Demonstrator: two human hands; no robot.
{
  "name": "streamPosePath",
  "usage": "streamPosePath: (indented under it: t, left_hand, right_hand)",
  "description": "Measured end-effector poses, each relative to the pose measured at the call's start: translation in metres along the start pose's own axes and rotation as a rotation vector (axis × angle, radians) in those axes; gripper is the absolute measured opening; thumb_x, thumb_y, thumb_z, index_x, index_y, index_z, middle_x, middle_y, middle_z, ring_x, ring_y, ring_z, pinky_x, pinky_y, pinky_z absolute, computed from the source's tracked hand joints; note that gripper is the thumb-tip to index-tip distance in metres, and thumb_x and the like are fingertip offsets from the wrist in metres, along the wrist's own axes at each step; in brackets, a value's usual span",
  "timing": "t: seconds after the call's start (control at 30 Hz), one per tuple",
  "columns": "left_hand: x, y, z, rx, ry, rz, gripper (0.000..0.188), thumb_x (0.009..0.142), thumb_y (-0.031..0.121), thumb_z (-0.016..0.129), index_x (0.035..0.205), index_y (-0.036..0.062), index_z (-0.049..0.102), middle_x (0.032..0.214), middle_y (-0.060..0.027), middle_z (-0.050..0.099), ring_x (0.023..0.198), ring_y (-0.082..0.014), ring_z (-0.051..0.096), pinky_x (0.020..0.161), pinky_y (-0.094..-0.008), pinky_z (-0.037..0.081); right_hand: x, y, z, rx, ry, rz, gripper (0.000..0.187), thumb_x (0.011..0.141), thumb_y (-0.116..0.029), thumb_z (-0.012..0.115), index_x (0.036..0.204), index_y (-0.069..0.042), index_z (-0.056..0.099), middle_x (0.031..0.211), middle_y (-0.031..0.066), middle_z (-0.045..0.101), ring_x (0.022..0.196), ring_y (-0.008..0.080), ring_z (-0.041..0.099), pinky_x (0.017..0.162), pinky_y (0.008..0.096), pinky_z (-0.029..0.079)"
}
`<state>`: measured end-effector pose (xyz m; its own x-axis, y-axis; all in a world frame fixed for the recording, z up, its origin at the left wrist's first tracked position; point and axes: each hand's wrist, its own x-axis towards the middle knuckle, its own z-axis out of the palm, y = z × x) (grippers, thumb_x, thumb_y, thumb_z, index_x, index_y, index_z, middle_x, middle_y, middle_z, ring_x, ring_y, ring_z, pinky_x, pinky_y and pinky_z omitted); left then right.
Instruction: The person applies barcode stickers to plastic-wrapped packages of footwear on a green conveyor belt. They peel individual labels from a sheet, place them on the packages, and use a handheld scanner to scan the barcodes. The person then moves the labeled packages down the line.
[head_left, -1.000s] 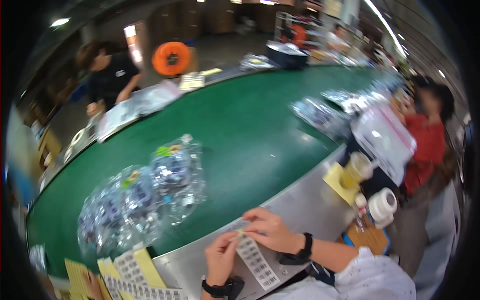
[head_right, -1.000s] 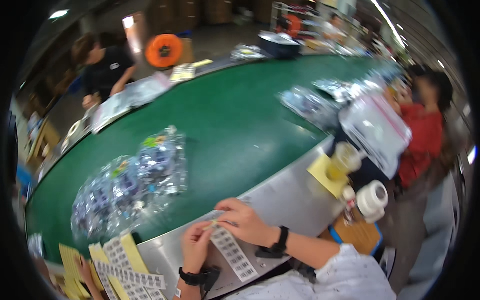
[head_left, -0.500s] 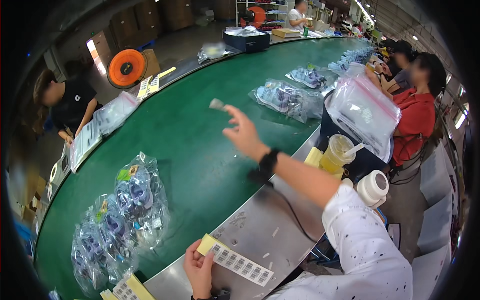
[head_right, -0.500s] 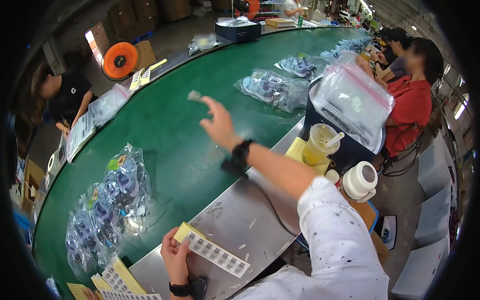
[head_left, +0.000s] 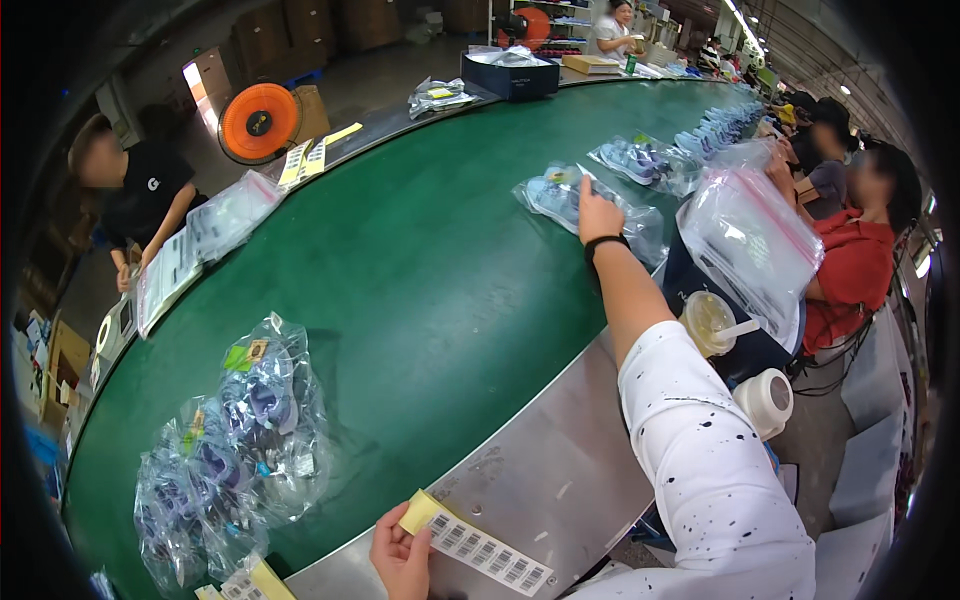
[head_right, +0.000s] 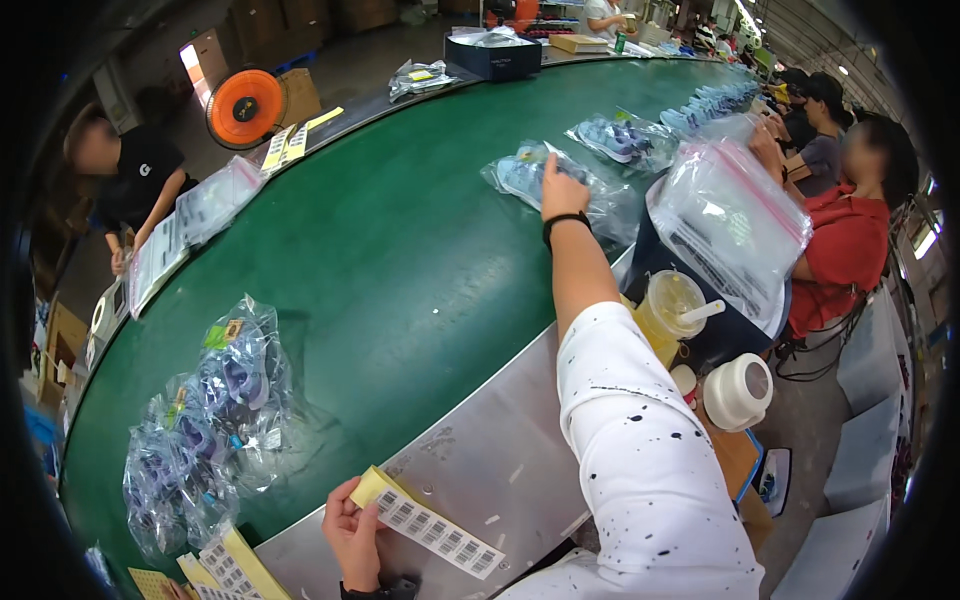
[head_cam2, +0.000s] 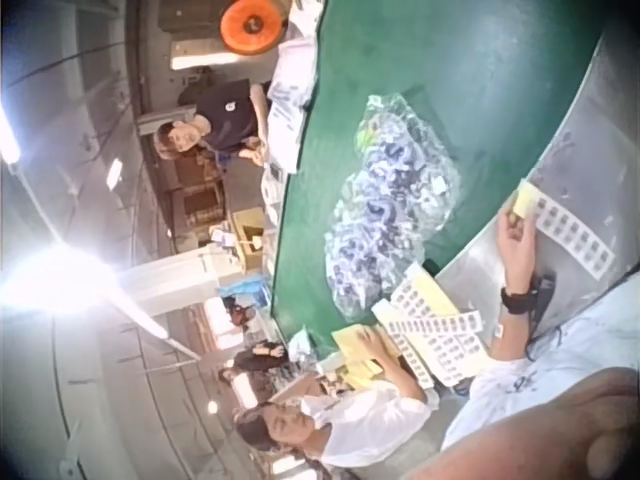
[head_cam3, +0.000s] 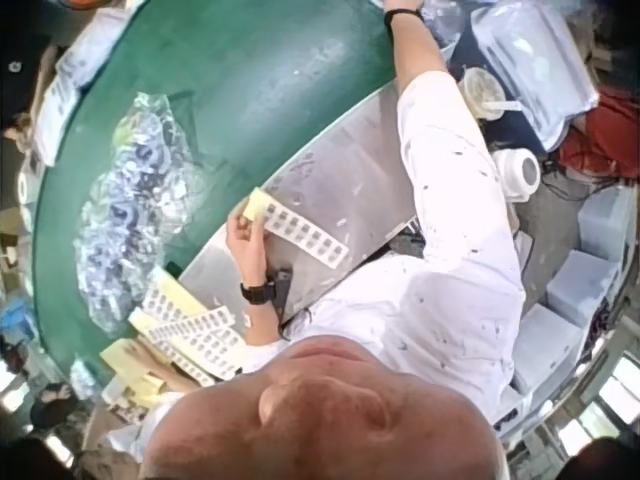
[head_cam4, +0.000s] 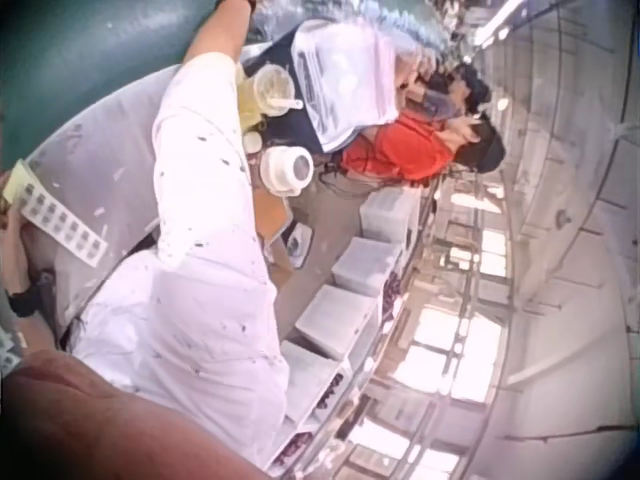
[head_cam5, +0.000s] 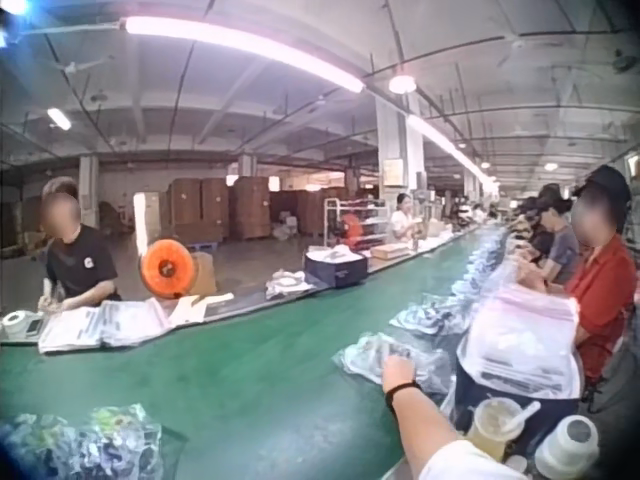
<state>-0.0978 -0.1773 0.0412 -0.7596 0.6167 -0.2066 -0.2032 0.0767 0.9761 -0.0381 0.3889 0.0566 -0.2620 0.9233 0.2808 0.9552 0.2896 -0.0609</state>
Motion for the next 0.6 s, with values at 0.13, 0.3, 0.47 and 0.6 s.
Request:
streamPosePath:
  t: [0.13,0.3,0.47,0.6]
  left_hand:
    - [0.001,0.000,0.000,-0.031,0.007,0.023,0.037,0.087,-0.003,0.055,0.123,-0.0043,0.047,0.103,-0.0114,0.065,0.087,-0.0126,0.064,0.069,-0.0219,0.053]
    - [0.006,-0.001,0.006,-0.080,-0.025,0.050,0.036,0.088,-0.003,0.055,0.123,-0.0031,0.048,0.104,-0.0115,0.065,0.087,-0.0129,0.064,0.069,-0.0219,0.053]
    - [0.013,-0.009,0.006,-0.070,-0.032,0.046,0.034,0.088,-0.002,0.055,0.122,-0.0024,0.049,0.101,-0.0101,0.065,0.085,-0.0115,0.063,0.066,-0.0203,0.052]
    - [0.012,-0.009,0.006,-0.051,-0.015,0.056,0.034,0.088,-0.003,0.054,0.122,-0.0022,0.049,0.102,-0.0101,0.064,0.084,-0.0110,0.063,0.063,-0.0194,0.052]
  right_hand:
    - [0.026,-0.021,-0.074,0.185,0.118,0.042,0.045,0.097,-0.018,0.036,0.141,-0.008,0.031,0.113,0.0234,0.063,0.104,0.0369,0.063,0.087,0.0477,0.050]
    - [0.106,0.067,-0.198,0.319,0.277,0.256,0.042,0.085,-0.018,0.054,0.123,-0.001,0.054,0.125,0.0261,0.056,0.116,0.0392,0.056,0.098,0.0461,0.045]
    - [0.085,0.185,-0.263,-0.014,0.325,0.307,0.043,0.087,-0.017,0.046,0.127,-0.001,0.049,0.124,0.0258,0.057,0.117,0.0400,0.054,0.099,0.0473,0.043]
    - [0.030,0.182,-0.276,-0.129,0.406,0.316,0.038,0.096,-0.018,0.035,0.132,-0.009,0.045,0.120,0.0250,0.060,0.114,0.0353,0.059,0.095,0.0492,0.046]
